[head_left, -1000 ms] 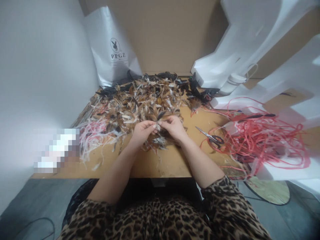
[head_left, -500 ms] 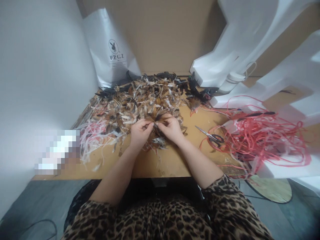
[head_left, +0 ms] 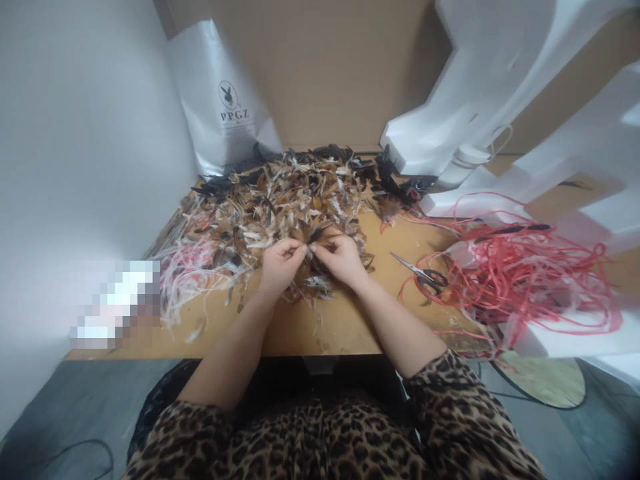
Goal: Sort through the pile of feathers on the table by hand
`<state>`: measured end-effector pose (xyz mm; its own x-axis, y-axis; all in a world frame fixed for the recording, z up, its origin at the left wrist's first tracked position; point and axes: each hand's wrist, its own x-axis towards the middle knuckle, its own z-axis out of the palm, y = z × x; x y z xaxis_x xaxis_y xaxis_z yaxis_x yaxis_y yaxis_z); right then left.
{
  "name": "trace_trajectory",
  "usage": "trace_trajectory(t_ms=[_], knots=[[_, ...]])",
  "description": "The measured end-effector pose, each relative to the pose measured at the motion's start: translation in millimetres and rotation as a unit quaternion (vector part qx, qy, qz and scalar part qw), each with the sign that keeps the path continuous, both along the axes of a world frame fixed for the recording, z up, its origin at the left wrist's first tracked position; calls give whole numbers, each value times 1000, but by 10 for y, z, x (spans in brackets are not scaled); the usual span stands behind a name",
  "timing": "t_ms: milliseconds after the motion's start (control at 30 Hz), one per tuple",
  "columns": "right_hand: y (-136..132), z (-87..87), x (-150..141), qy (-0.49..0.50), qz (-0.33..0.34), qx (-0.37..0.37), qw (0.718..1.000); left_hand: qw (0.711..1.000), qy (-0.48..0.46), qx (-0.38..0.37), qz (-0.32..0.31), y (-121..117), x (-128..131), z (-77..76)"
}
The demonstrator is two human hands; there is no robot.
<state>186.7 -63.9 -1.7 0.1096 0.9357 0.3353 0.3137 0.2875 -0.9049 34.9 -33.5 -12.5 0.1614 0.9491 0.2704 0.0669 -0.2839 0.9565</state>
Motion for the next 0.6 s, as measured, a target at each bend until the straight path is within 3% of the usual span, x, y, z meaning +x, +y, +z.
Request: trace_trajectory(t_ms=[200, 400, 600], knots=[[6, 4, 19, 197, 73, -98, 973, 982, -84, -142, -87, 46, -28, 1], [18, -11, 59, 266, 110, -128, 949, 957, -161, -184, -157, 43, -38, -5], [50, -20, 81, 271, 95, -114, 951, 969, -142, -152, -132, 47, -28, -47]])
